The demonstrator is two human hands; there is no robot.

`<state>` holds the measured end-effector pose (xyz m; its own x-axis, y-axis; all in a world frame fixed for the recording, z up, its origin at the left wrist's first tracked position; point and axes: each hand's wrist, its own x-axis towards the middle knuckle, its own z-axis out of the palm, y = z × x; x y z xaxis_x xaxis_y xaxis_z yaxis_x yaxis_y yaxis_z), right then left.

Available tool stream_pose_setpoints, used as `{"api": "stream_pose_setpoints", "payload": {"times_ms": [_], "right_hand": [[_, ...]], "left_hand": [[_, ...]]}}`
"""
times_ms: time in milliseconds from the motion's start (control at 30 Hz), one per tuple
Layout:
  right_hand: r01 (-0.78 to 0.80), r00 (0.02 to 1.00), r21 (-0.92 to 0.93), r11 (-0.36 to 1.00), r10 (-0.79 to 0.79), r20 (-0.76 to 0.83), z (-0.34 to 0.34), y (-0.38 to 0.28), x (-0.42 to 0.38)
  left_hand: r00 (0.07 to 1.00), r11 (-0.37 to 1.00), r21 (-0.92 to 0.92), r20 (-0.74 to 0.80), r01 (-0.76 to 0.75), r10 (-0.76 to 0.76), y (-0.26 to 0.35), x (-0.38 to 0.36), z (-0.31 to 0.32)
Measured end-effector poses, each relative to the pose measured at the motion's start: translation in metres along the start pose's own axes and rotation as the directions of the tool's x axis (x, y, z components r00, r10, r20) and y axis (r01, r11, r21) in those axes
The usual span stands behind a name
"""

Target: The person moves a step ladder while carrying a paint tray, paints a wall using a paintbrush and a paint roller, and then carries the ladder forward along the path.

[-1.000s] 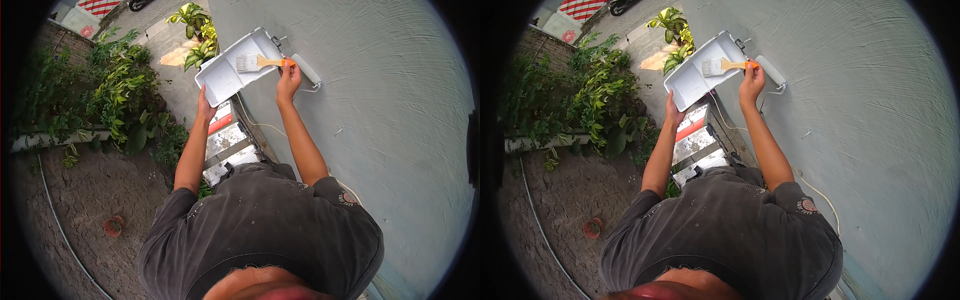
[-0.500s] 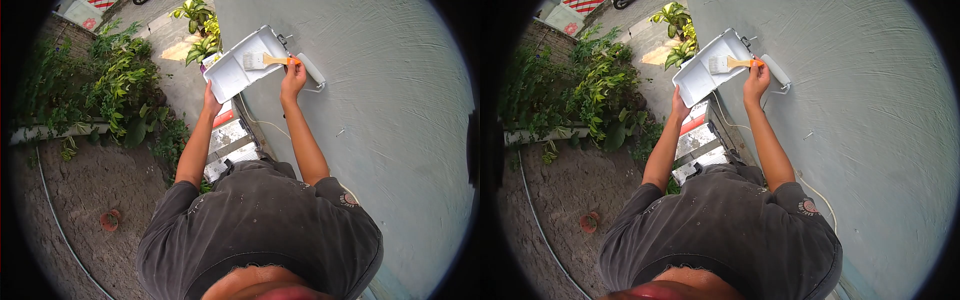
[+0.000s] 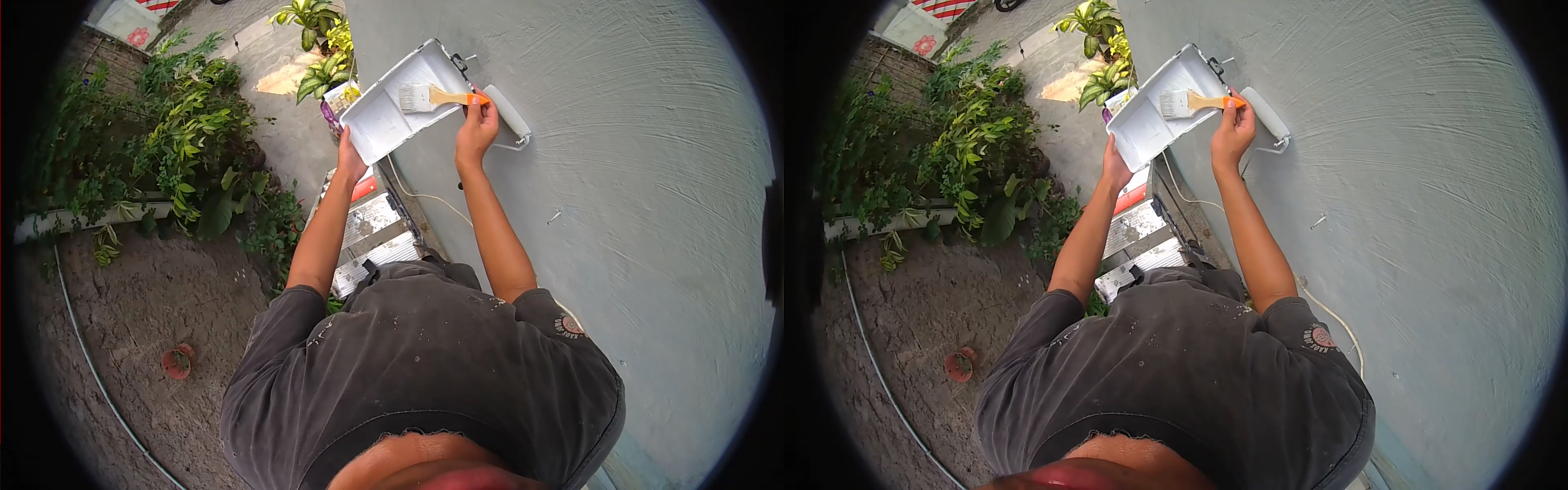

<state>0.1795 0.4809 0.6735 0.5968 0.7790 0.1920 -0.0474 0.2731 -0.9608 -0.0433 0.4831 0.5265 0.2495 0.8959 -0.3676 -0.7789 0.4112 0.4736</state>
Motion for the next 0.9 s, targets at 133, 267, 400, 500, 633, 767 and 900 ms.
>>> {"api": "stream_pose_setpoints", "payload": {"times_ms": [133, 267, 400, 500, 633, 767, 900], "right_hand": [[0.048, 0.999, -0.013, 0.999, -0.048, 0.010, 0.000, 0.000, -0.001], [0.046, 0.999, -0.044, 0.998, -0.045, 0.017, 0.000, -0.001, -0.001], [0.045, 0.999, -0.039, 0.998, -0.045, 0.015, 0.000, -0.001, -0.001], [0.046, 0.999, -0.033, 0.998, -0.046, 0.015, 0.000, -0.001, -0.001], [0.040, 0.999, -0.032, 0.999, -0.039, 0.020, -0.001, 0.000, -0.002], [0.030, 1.000, -0.013, 0.999, -0.030, 0.010, 0.000, -0.001, -0.002], [0.023, 1.000, 0.009, 1.000, -0.023, 0.004, 0.000, 0.000, -0.002]], "left_hand": [[0.999, 1.000, -0.009, 0.023, 0.022, -0.022, -0.006, 0.010, -0.008], [0.999, 0.999, -0.010, 0.008, 0.031, -0.031, -0.007, 0.011, -0.002], [0.999, 0.999, -0.014, 0.008, 0.032, -0.032, -0.008, 0.013, -0.005], [1.000, 1.000, -0.003, 0.017, 0.021, -0.021, -0.007, 0.013, -0.009], [1.000, 0.999, -0.050, 0.015, 0.010, -0.010, -0.003, 0.006, -0.010], [1.000, 0.999, -0.045, 0.009, -0.005, 0.006, -0.003, 0.002, -0.015], [1.000, 0.998, -0.058, -0.013, 0.017, -0.018, -0.001, -0.005, -0.018]]}}
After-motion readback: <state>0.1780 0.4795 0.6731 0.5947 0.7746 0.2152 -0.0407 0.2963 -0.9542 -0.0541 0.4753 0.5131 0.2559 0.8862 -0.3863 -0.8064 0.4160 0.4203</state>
